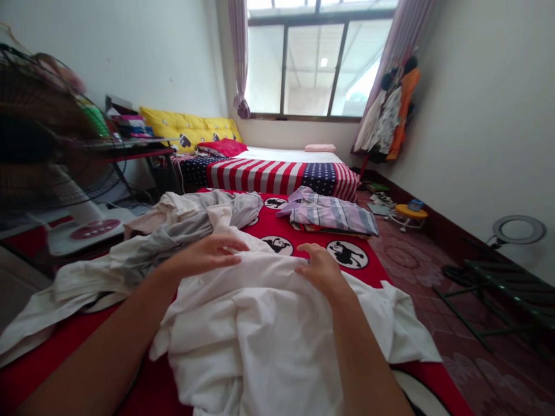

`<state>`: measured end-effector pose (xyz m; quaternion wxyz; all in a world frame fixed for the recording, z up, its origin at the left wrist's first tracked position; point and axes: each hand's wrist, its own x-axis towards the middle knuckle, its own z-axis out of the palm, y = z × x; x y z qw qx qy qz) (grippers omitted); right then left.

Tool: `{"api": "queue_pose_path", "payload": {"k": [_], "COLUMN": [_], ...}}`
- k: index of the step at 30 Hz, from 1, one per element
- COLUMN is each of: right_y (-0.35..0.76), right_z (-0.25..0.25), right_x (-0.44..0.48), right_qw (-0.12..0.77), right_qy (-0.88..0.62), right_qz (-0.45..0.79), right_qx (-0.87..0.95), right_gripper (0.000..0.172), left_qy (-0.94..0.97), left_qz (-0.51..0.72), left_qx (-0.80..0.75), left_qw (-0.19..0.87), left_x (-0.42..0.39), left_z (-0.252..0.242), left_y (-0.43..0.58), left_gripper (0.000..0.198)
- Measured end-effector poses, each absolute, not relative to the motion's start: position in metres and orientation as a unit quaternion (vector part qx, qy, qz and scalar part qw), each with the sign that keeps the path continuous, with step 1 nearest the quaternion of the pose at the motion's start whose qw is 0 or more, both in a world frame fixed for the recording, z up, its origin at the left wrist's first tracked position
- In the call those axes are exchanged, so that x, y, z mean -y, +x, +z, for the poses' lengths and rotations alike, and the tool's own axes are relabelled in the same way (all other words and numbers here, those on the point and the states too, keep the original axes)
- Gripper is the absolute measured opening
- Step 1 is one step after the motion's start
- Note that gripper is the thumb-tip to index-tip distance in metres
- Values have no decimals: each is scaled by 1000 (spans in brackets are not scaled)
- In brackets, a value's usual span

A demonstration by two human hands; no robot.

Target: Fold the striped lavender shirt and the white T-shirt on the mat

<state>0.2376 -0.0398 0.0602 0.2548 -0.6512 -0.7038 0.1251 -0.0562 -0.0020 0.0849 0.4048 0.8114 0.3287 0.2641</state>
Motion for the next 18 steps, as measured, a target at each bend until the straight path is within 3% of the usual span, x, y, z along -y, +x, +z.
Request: {"api": "queue_pose_path", "payload": {"k": [2, 4, 6, 9, 13, 15, 18], "right_y": [237, 235, 233, 229, 225, 228, 238], "right_z": [56, 58, 70, 102, 147, 152, 132], "right_x": [37, 38, 44, 69, 108, 113, 95], "right_qw": [215, 191, 204, 234, 224, 279, 311], "right_qy": [-663, -675, -679, -615, -448, -445, -520], "right_qz": [121, 107, 89, 183, 412, 416, 332], "right_qx": [707, 705, 700, 730, 761, 742, 723], "right_gripper": [42, 30, 23, 20, 34, 37, 34], "left_qy": [855, 871, 873, 865, 784, 766, 781], "left_qz": [224, 201, 181, 124, 76, 125, 223], "left_qx": [-333, -352, -366, -327, -285, -276, -282], "left_qw": [329, 278, 268, 358, 547, 566, 511], "left_x": [1, 1, 2, 16, 46, 52, 41], "left_z": [70, 61, 62, 88, 137, 146, 127], "left_y": [-44, -36, -34, -45, -66, -66, -52], "left_gripper": [49, 55, 45, 25, 40, 46, 42]}}
